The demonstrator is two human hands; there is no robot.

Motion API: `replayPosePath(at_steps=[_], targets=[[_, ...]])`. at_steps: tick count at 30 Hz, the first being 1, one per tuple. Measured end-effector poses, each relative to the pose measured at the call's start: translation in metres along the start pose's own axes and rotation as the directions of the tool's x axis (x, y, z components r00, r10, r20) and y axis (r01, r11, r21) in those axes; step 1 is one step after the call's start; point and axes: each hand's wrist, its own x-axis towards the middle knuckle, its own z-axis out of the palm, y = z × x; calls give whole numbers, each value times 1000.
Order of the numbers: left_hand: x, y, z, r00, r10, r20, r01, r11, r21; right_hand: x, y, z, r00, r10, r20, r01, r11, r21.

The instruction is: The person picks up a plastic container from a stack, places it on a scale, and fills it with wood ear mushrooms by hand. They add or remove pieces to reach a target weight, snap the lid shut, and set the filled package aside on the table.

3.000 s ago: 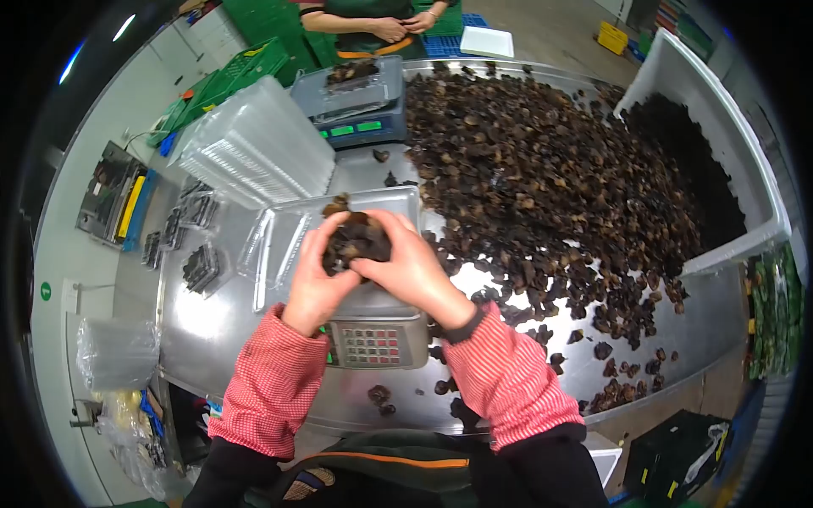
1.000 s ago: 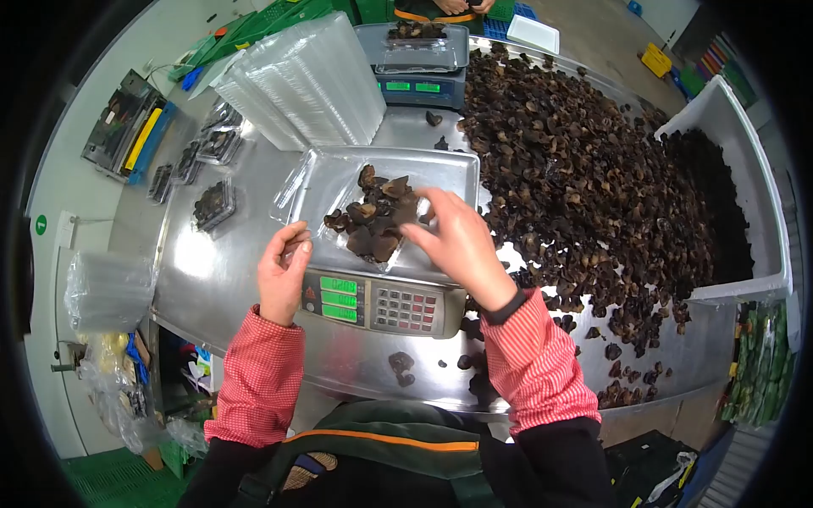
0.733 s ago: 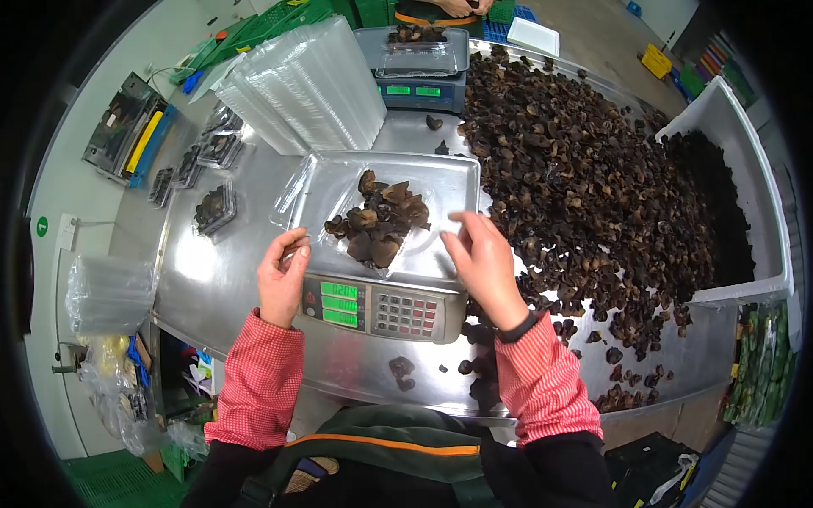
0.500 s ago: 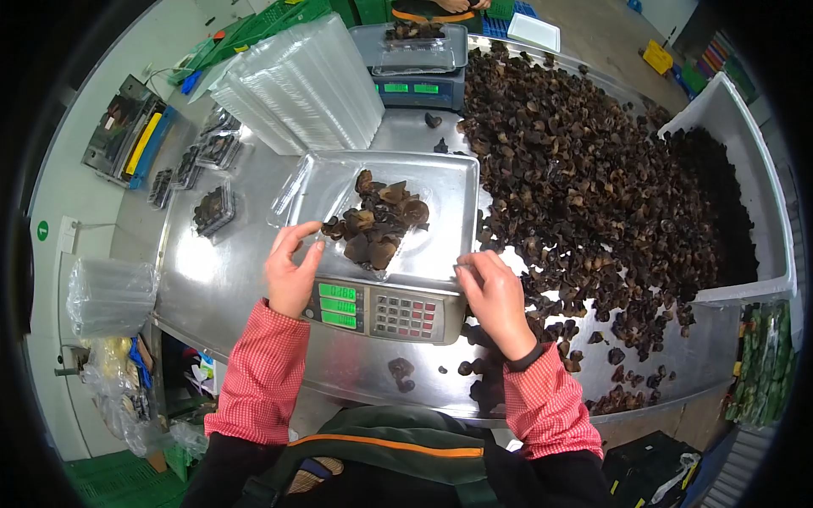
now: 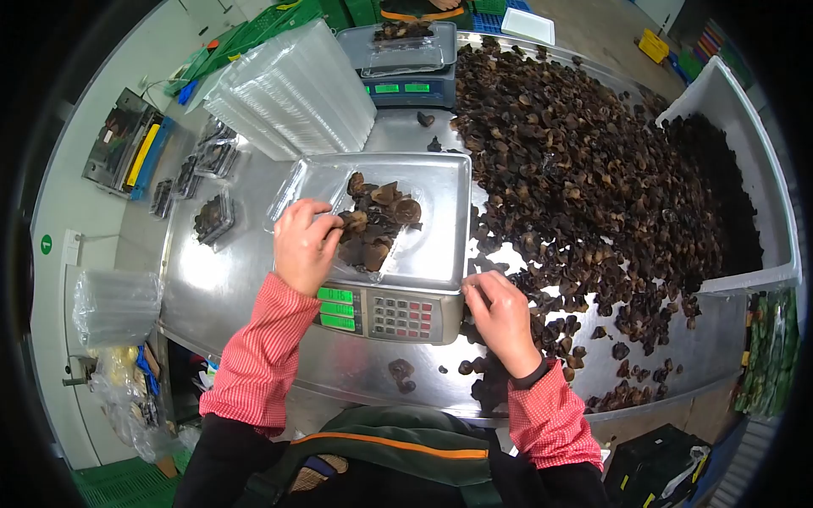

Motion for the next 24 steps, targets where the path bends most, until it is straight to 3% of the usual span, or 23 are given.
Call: replayPosePath(at_steps=[2, 3, 4, 5, 7, 8, 9, 11, 13, 15, 16, 17, 18, 19, 20, 22, 24], targets=[[0, 17, -19, 998, -50, -41, 46, 994, -100, -5, -12, -2, 995, 53, 90, -62, 993, 96], [-5, 30, -24, 1000, 2, -21, -7, 978, -207, -10, -18, -1, 987, 78, 138, -98, 985, 143], [-14, 45, -26, 999, 52, -6, -52, 949, -312, -15, -21, 5, 966, 102, 236, -181, 922, 343], [-29, 61, -23, 988, 99, 121, -37, 901, -432, -20, -27, 7, 914, 116, 390, -321, 793, 518], [-53, 104, -26, 937, 230, 264, -51, 836, -547, -29, -49, 0, 779, 150, 609, -586, 520, 622], [-72, 118, -9, 945, 229, 232, -37, 783, -621, -39, -42, 1, 750, 145, 646, -597, 568, 566], [-80, 133, -10, 921, 219, 323, 94, 678, -729, -53, -35, 1, 786, 186, 589, -551, 642, 532], [-96, 145, -7, 802, 266, 534, 344, 526, -778, -82, -18, -19, 732, 312, 606, -645, 606, 466], [-104, 145, -9, 742, 330, 584, 441, 415, -796, -115, -5, -55, 688, 426, 588, -692, 629, 355], [-107, 123, -17, 626, 238, 742, 668, 326, -669, -162, 17, -101, 592, 552, 587, -759, 627, 176], [-108, 105, -21, 551, 201, 810, 762, 274, -587, -197, 42, -127, 469, 656, 592, -831, 554, 44], [-112, 83, -18, 618, 54, 784, 769, 165, -618, -237, 66, -149, 336, 746, 575, -883, 462, -83], [-108, 62, -19, 656, -96, 749, 755, 58, -654, -282, 74, -167, 384, 825, 414, -599, 564, -568], [-104, 43, -22, 658, -285, 696, 715, -53, -697, -319, 88, -179, 502, 822, 269, -163, 396, -904], [-92, 26, -30, 616, -472, 631, 648, -151, -746, -319, 92, -179, 539, 817, 206, -221, 373, -901], [-80, -13, -36, 437, -536, 723, 539, -487, -687, -317, 100, -178, 598, 797, 84, -328, 339, -882], [-70, -32, -38, 388, -556, 735, 506, -538, -674, -226, 48, -138, 679, 721, 140, -476, 577, -664]])
